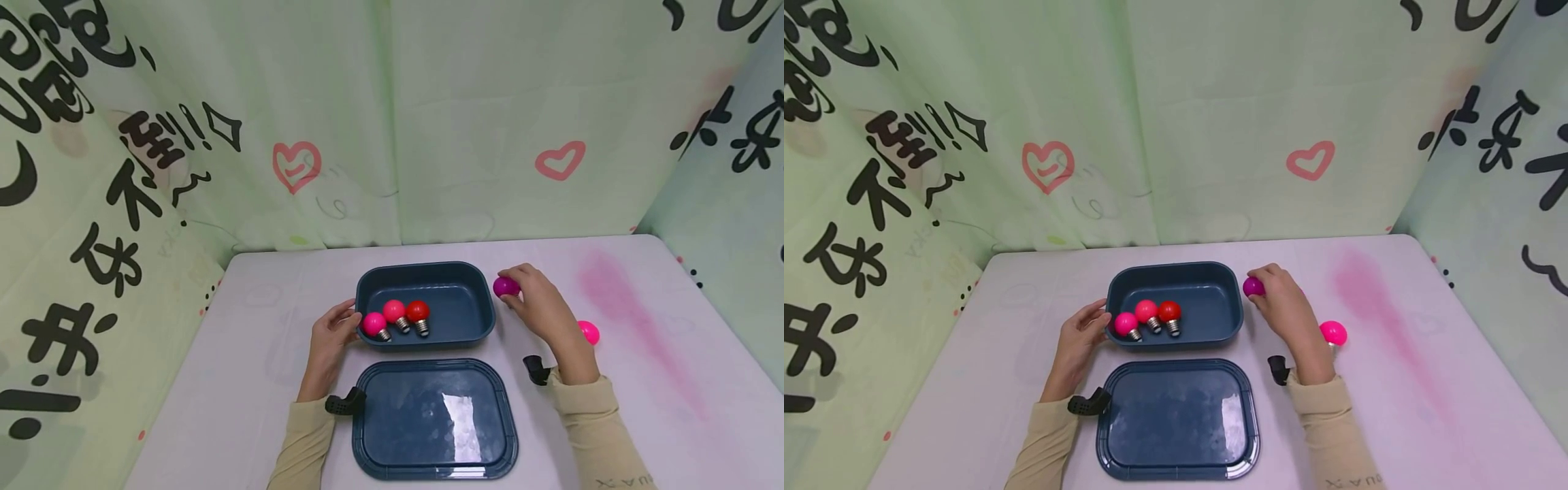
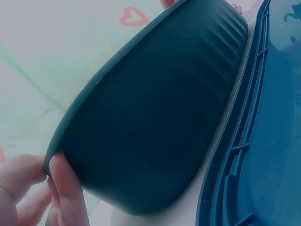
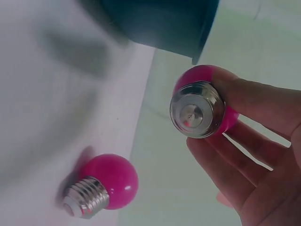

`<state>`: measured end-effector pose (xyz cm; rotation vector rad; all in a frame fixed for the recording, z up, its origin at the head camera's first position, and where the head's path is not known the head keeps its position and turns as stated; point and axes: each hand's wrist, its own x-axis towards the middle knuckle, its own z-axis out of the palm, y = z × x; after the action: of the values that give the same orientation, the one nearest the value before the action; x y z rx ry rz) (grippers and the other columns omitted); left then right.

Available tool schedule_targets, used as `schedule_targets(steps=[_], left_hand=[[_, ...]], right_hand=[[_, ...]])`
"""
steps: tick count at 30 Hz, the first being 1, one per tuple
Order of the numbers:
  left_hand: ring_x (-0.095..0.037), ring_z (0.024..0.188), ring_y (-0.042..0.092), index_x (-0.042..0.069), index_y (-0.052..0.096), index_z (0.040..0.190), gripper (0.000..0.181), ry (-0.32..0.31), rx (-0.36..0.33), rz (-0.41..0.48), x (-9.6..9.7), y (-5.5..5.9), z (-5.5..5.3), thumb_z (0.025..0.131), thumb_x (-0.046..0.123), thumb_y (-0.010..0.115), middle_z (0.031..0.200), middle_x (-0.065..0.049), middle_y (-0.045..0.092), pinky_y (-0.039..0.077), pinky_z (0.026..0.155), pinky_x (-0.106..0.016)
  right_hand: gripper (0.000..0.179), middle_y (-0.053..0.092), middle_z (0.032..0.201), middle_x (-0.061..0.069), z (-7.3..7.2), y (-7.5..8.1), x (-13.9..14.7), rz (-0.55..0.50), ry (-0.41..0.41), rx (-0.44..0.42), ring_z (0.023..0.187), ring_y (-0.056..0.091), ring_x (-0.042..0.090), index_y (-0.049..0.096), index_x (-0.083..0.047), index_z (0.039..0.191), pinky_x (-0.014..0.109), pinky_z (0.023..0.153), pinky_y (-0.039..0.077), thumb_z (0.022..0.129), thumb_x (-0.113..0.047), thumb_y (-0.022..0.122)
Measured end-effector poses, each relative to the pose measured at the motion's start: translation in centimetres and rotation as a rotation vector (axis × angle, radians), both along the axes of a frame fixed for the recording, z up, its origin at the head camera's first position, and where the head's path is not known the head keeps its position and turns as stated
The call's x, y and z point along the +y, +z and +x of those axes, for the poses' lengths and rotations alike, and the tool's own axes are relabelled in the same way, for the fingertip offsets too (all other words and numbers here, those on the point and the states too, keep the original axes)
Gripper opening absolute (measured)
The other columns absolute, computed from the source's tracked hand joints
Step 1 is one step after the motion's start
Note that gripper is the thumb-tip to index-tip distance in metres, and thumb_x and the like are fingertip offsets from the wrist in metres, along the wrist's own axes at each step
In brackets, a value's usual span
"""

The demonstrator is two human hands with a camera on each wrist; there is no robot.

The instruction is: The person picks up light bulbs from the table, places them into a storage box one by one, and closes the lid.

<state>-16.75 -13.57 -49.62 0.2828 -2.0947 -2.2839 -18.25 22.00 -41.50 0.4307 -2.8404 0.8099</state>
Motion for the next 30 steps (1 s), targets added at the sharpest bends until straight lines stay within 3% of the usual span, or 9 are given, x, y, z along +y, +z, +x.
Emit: schedule_targets(steps=[16, 30], left_hand=[[-0.014, 0.084, 0.063, 0.007, 0.065, 0.128, 0.037, -0.002, -0.007, 0.002, 0.0, 0.2, 0.0, 0.092, 0.012, 0.07, 0.107, -0.009, 0.06, 0.057, 0.069, -0.024], [-0.012, 0.083, 0.062, 0.004, 0.063, 0.131, 0.04, -0.011, -0.011, 0.008, -0.1, 0.2, 0.0, 0.092, 0.012, 0.07, 0.107, -0.008, 0.06, 0.056, 0.068, -0.022]], right_hand=[[0.046, 0.057, 0.122, 0.025, 0.9, 1.6, -2.1, -0.043, -0.004, -0.022, 0.11, 0.058, 0.041, 0.058, 0.007, 0.127, 0.056, 0.093, 0.052, 0.085, 0.001, 0.075], [0.046, 0.059, 0.123, 0.024, 0.9, 1.1, -4.4, 0.012, 0.014, -0.023, 0.113, 0.059, 0.04, 0.06, 0.005, 0.126, 0.054, 0.091, 0.053, 0.083, -0.003, 0.077]])
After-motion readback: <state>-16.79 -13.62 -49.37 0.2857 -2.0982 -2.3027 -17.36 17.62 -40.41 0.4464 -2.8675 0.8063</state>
